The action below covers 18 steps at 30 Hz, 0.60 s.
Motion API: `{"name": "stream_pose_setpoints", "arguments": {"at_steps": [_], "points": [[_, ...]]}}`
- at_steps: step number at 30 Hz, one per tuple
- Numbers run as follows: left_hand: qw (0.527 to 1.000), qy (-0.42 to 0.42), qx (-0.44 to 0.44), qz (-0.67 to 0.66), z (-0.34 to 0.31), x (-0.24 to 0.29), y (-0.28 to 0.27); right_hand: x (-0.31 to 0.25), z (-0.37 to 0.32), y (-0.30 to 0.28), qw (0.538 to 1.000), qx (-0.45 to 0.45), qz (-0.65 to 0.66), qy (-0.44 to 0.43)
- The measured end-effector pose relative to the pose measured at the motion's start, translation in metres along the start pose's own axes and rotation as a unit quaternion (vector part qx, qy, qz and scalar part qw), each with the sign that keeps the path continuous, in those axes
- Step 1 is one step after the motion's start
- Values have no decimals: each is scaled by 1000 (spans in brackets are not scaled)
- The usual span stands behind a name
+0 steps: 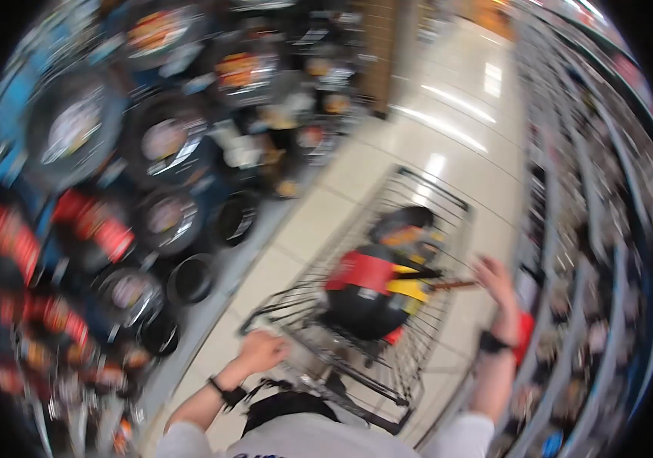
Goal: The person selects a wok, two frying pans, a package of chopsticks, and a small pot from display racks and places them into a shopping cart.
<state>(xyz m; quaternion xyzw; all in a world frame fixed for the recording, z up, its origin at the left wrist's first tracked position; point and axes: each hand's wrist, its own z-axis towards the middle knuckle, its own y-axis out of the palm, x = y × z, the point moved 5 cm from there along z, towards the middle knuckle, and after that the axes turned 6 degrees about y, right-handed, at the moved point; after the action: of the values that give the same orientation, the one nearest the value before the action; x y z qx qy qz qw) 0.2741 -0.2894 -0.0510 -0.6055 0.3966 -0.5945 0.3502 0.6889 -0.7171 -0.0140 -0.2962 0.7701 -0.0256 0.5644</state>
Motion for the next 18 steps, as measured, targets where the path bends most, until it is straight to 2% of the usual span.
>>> {"name": "stream_pose_setpoints", "arguments": {"at_steps": [2, 3, 4, 5, 6, 9, 11, 12, 14, 15, 17, 18], "points": [[1000, 3, 9, 29, -1, -1, 2, -27, -60, -8, 999, 16, -31, -18], [999, 21, 21, 18, 2, -1, 6, -22, -85, -16, 999, 6, 7, -31], [998, 38, 50, -24, 1, -2, 7, -5, -106, -29, 997, 74, 0, -24], [998, 38, 53, -3, 1, -6, 9, 20, -119, -46, 998, 51, -12, -26], [998, 46, 50, 17, 0, -7, 13, -3, -160, -36, 998, 39, -40, 26], [997, 47, 61, 10, -5, -9, 22, -41, -270, 3, 990, 41, -129, 28], [997, 71, 31, 18, -6, -9, 28, -64, -338, 41, 981, 40, -188, 28], [997, 64, 39, 18, -8, -12, 28, -75, -366, 64, 975, 34, -216, 23], [990, 108, 73, 45, -13, -7, 27, -89, -414, 117, 966, 6, -259, 7], [990, 105, 78, 47, -14, -7, 27, -90, -426, 144, 961, -75, -244, -103], [993, 104, 54, 9, -21, -10, 32, -47, -418, 179, 966, -116, -231, -20], [993, 101, 59, 16, -25, -16, 35, -21, -409, 198, 953, -110, -278, -55]]}}
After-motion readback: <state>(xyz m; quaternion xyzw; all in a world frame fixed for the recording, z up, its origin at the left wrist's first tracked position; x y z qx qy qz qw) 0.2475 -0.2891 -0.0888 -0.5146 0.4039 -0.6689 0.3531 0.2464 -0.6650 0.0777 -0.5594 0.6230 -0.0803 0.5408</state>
